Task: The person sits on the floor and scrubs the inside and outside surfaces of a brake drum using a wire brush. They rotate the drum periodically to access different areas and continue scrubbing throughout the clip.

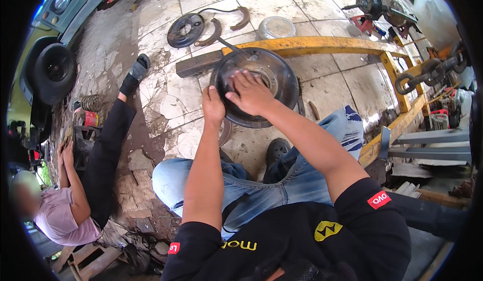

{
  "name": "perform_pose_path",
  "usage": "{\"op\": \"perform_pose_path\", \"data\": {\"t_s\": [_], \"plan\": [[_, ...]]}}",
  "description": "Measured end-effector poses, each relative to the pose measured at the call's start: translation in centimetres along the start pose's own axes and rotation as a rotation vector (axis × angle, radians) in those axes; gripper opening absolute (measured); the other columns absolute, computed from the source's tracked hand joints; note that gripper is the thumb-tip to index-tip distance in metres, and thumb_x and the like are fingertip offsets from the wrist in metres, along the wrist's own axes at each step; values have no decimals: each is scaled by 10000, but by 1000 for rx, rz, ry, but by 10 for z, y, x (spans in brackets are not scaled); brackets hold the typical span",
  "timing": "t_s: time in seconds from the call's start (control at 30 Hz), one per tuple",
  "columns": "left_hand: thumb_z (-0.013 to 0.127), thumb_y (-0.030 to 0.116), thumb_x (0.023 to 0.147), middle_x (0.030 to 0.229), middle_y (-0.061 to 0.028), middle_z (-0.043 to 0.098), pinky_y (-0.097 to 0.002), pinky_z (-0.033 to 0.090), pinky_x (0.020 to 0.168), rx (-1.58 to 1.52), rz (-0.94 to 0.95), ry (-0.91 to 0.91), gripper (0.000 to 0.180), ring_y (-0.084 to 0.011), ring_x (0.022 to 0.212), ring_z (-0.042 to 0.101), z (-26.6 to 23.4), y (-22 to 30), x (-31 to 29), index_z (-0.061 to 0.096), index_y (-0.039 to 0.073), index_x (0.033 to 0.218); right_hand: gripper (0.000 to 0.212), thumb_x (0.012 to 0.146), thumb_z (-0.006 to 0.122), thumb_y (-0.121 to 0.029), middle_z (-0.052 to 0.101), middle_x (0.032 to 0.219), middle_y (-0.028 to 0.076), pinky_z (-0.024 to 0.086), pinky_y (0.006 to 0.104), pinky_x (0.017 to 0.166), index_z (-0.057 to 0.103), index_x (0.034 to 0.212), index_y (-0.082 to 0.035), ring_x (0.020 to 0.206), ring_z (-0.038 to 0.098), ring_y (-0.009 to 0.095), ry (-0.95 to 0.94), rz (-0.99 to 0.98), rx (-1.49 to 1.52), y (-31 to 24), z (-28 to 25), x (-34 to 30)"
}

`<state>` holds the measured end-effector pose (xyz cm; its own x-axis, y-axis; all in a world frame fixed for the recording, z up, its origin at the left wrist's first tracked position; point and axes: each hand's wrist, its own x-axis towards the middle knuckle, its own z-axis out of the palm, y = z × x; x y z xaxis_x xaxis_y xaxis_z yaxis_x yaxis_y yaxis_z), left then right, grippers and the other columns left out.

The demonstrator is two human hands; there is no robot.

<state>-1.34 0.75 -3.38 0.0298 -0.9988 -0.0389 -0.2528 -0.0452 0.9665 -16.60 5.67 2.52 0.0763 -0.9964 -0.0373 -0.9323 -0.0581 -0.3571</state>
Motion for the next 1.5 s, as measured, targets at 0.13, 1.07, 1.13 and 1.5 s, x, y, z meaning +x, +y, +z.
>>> {"op": "perform_pose_path", "data": {"t_s": [0.13,1.07,1.13,1.5], "plan": [[378,383,1018,1261,-309,544,-393,393,1020,35,-38,3,585,-387,1198,525,2,3,-4,437,-112,1325,733,986,279,-553,229,1562,164,159,474,1171,297,1468,-1,1451,190,333,-4,109,-36,2,3,3],[377,404,1011,1170,-301,597,-441,429,950,88,-50,29,513,-444,1123,560,-2,15,-9,503,-19,1273,680,981,323,-547,322,1506,216,194,498,1153,394,1422,-36,1409,270,391,107,-31,-60,21,7,10],[377,404,1010,1165,-300,600,-443,431,945,130,-36,67,511,-446,1117,562,2,15,-11,502,-15,1275,690,973,329,-564,316,1508,220,196,498,1153,394,1427,-50,1410,262,397,152,133,-110,25,9,11],[380,385,1010,1138,-288,614,-442,436,931,44,-73,23,486,-434,1088,578,1,23,-10,522,-13,1250,703,987,321,-520,293,1517,227,183,511,1157,361,1427,26,1423,226,406,21,192,-138,21,1,9]]}}
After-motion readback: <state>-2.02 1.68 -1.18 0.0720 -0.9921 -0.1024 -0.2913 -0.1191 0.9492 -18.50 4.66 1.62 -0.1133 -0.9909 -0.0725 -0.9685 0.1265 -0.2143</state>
